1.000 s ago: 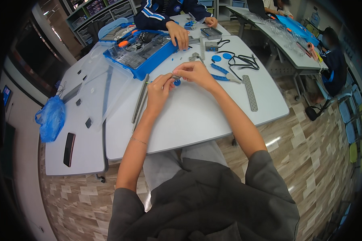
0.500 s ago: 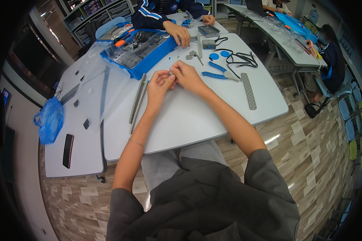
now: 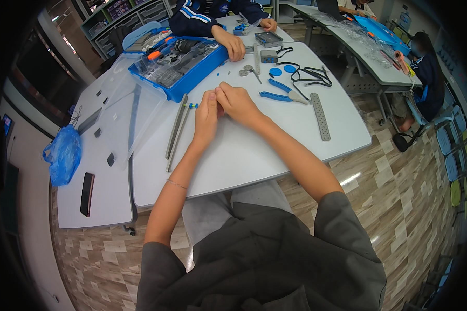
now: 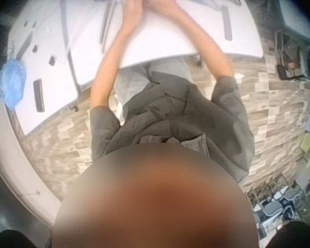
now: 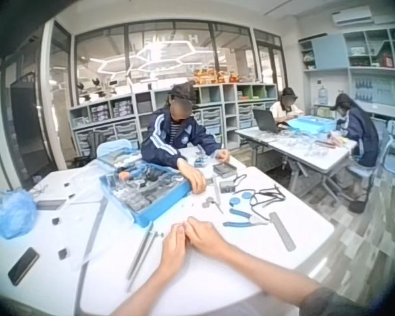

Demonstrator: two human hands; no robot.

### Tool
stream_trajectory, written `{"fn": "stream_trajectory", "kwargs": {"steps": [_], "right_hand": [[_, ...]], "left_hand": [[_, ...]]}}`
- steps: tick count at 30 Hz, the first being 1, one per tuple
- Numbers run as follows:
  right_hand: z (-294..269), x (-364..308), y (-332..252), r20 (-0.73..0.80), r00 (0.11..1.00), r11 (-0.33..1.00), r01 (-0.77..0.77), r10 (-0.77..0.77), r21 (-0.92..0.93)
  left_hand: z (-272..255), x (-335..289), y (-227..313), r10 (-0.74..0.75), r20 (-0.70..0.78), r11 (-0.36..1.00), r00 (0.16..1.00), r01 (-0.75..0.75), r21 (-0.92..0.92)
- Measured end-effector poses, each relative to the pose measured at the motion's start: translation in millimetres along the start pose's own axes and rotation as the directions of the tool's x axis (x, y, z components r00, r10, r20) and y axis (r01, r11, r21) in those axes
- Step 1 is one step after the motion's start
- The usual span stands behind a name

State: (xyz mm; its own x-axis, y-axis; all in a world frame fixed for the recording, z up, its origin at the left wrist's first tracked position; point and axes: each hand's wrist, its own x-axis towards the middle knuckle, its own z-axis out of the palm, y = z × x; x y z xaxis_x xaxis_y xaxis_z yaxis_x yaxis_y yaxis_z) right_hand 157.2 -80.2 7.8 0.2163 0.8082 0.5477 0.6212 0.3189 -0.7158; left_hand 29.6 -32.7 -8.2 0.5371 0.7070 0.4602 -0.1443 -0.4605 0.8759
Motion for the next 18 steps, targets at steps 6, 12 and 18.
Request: {"fn": "stream_trajectory", "kwargs": {"steps": [6, 12, 18], "right_hand": [[11.3, -5.2, -6.2, 0.032, 0.989, 0.951, -0.144, 0.141, 0.275], [11.8, -7.0, -12.0, 0.104, 0.966, 0.853, -0.257, 0.235, 0.454], [-1.2, -0.8, -10.5, 0.233, 0.93, 0.79, -0.364, 0.283, 0.494]], "left_hand": [[3.8, -2.0, 2.5, -0.095, -0.084, 0.994, 0.992, 0.091, -0.052], [7.2, -2.7, 1.9, -0.083, -0.128, 0.997, 0.988, 0.083, -0.005], [-1.1, 0.1, -2.7, -0.229, -0.015, 0.964, 0.973, 0.225, -0.145]]}}
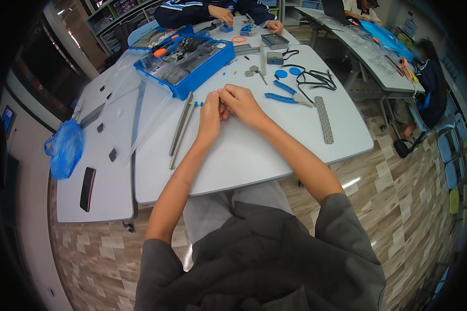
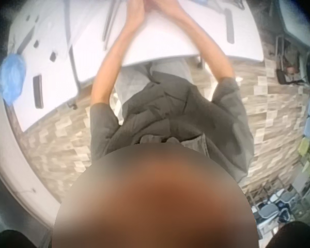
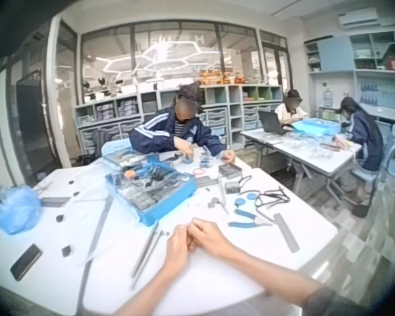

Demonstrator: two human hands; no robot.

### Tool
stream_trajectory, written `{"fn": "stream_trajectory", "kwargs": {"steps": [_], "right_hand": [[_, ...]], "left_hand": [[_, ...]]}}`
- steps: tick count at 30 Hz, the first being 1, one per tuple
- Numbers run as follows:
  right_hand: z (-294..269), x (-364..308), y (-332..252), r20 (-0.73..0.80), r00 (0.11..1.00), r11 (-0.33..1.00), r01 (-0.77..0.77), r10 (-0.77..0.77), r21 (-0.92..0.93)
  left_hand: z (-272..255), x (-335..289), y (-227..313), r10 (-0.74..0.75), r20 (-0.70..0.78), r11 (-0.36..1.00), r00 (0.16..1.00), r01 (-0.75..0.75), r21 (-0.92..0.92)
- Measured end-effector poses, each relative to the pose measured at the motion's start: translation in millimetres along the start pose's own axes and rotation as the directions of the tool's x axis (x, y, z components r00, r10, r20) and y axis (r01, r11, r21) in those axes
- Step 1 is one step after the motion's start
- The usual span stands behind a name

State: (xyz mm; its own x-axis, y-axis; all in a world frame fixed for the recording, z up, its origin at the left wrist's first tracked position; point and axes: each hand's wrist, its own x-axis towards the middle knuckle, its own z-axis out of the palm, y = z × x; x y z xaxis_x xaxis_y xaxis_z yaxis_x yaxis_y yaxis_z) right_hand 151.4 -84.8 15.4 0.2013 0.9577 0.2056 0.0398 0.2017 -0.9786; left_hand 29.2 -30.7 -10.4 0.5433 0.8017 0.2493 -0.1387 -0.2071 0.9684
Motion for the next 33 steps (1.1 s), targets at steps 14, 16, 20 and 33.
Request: {"fn": "stream_trajectory", "kwargs": {"steps": [14, 16, 20, 33], "right_hand": [[-125.5, -22.8, -26.2, -0.115, 0.993, 0.381, -0.117, 0.028, -0.917], [-121.0, -21.8, -31.7, -0.135, 0.99, 0.374, -0.139, 0.037, -0.917], [-102.4, -16.3, -40.4, -0.21, 0.923, 0.675, 0.069, -0.322, -0.734], [-58.5, -11.7, -31.2, -0.284, 0.903, 0.929, 0.359, -0.322, 0.088]], "left_hand": [[-9.9, 5.5, 6.4, -0.046, 0.199, 0.863, 0.979, 0.139, -0.486], [-11.5, 5.5, 5.3, -0.066, 0.207, 0.861, 0.976, 0.161, -0.483], [-11.8, 7.9, 1.6, -0.1, 0.218, 0.881, 0.971, 0.189, -0.434], [-9.6, 7.6, 0.0, -0.145, 0.238, 0.859, 0.96, 0.242, -0.45]]}}
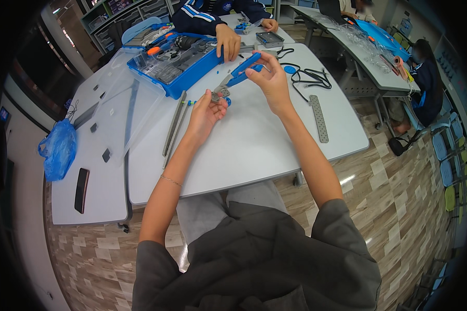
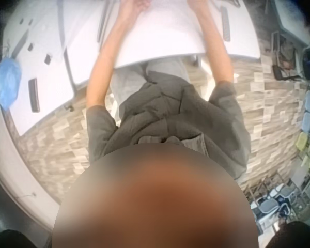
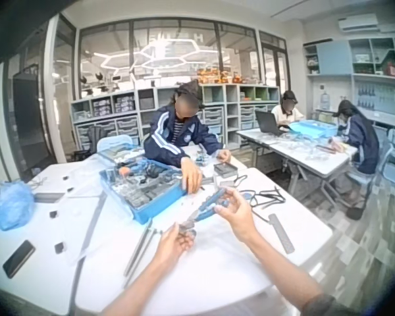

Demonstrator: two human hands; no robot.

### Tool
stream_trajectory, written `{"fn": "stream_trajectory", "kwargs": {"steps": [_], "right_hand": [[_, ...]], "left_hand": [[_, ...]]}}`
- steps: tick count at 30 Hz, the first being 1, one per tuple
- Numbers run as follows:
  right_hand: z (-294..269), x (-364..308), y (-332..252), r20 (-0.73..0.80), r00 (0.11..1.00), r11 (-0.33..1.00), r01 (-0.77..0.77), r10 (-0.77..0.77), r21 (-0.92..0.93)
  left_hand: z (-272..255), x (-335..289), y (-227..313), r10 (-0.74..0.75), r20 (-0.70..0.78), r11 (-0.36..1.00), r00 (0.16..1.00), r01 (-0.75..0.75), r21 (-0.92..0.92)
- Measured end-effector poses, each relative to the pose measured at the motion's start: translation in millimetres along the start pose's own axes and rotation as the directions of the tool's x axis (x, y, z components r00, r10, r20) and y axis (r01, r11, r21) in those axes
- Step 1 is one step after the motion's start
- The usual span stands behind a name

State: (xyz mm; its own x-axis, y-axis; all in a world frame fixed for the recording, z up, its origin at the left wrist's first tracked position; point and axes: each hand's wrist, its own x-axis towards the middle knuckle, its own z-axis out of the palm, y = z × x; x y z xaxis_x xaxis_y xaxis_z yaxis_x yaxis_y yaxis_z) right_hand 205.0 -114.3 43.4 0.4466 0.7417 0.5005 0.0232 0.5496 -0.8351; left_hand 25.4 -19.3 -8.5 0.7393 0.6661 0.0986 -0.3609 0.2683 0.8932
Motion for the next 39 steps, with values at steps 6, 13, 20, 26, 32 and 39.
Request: {"fn": "stream_trajectory", "kwargs": {"steps": [6, 13, 20, 26, 32, 39], "right_hand": [[2.8, -1.3, 3.2, -0.02, 1.0, 1.0, -0.005, 0.006, 0.015], [-0.9, 2.7, 8.5, -0.086, 0.99, 0.991, -0.107, 0.114, 0.081], [-16.4, 5.6, 20.4, -0.159, 0.841, 0.802, -0.411, 0.517, 0.434], [-27.6, 9.8, 35.5, -0.054, 0.772, 0.629, -0.473, 0.633, 0.617], [-30.3, 7.8, 32.5, 0.008, 0.74, 0.612, -0.561, 0.672, 0.558], [-7.1, -0.3, 6.5, 0.196, 0.787, 0.764, -0.616, 0.586, 0.189]], "left_hand": [[1.1, -1.9, 1.4, 0.016, -0.011, 0.999, 1.0, -0.016, -0.03], [2.8, -2.4, 1.7, -0.028, -0.002, 0.999, 1.0, 0.028, 0.047], [0.7, -1.3, 1.8, -0.078, 0.017, 0.996, 0.997, 0.077, 0.05], [0.1, 0.5, 0.3, -0.084, 0.017, 0.994, 0.996, 0.083, 0.067], [0.1, 0.3, -0.2, -0.08, 0.02, 0.994, 0.997, 0.078, 0.076], [1.3, -0.8, -0.2, -0.067, 0.017, 0.993, 0.998, 0.065, 0.1]]}}
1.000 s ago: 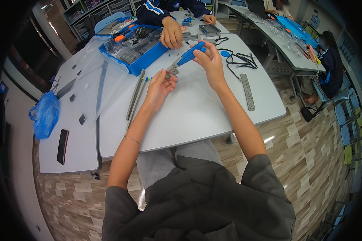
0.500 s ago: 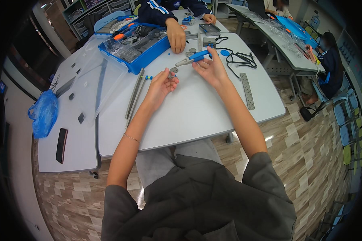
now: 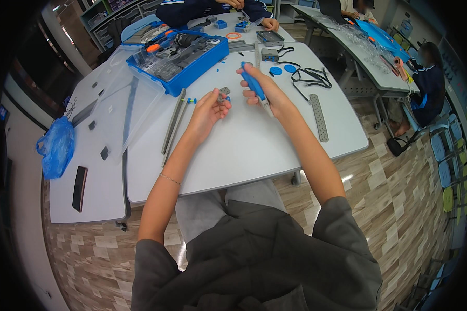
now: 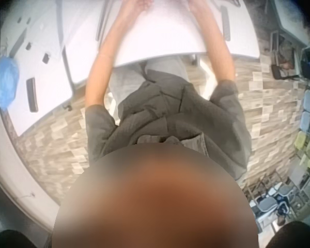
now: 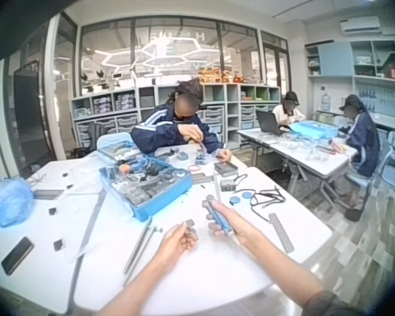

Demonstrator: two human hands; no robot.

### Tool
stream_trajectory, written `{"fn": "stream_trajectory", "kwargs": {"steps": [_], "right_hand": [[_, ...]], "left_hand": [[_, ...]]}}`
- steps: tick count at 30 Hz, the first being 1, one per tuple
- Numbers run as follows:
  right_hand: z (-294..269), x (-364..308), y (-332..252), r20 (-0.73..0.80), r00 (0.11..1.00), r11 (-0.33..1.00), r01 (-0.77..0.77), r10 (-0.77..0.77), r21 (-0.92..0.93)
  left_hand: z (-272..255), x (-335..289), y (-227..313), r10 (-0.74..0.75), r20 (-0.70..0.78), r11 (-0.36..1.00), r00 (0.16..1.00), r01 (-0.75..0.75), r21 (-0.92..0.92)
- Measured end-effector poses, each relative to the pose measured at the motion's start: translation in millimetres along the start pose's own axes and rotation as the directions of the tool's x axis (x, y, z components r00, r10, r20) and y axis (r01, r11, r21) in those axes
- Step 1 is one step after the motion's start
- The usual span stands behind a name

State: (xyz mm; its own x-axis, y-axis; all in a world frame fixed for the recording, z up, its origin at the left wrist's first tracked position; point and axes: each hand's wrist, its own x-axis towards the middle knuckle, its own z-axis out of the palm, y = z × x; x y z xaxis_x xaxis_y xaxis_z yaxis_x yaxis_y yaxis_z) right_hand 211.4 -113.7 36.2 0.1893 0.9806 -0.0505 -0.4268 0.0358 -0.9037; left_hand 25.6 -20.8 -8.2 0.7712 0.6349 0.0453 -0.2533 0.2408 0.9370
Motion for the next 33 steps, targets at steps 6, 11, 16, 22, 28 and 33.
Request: {"fn": "stream_trajectory", "kwargs": {"steps": [6, 11, 16, 22, 28, 33], "right_hand": [[25.6, -9.5, 7.4, 0.248, 0.911, 0.483, 0.388, -0.329, -0.785], [24.9, -10.9, 14.5, 0.263, 0.868, 0.262, 0.394, -0.422, -0.881], [26.5, -11.2, 17.8, 0.267, 0.82, 0.169, 0.398, -0.506, -0.902], [30.9, -14.4, 18.7, 0.317, 0.835, 0.11, 0.404, -0.45, -0.908], [29.1, -11.5, 24.3, 0.406, 0.783, -0.03, 0.446, -0.472, -0.895], [28.5, -8.7, 30.7, 0.407, 0.754, -0.082, 0.43, -0.515, -0.899]], "left_hand": [[-0.7, -1.2, -1.4, 0.075, 0.004, 0.997, 0.997, -0.075, -0.033], [0.9, 0.9, -5.5, 0.161, -0.021, 0.985, 0.987, -0.162, -0.061], [-1.9, 2.7, -7.8, 0.167, 0.025, 0.984, 0.986, -0.165, -0.071], [-3.5, 5.5, -12.9, 0.181, -0.009, 0.983, 0.984, -0.181, -0.042], [-1.7, 5.7, -13.2, 0.203, -0.014, 0.979, 0.979, -0.202, 0.038], [-0.5, 3.6, -11.1, 0.177, -0.025, 0.98, 0.984, -0.174, 0.093]]}}
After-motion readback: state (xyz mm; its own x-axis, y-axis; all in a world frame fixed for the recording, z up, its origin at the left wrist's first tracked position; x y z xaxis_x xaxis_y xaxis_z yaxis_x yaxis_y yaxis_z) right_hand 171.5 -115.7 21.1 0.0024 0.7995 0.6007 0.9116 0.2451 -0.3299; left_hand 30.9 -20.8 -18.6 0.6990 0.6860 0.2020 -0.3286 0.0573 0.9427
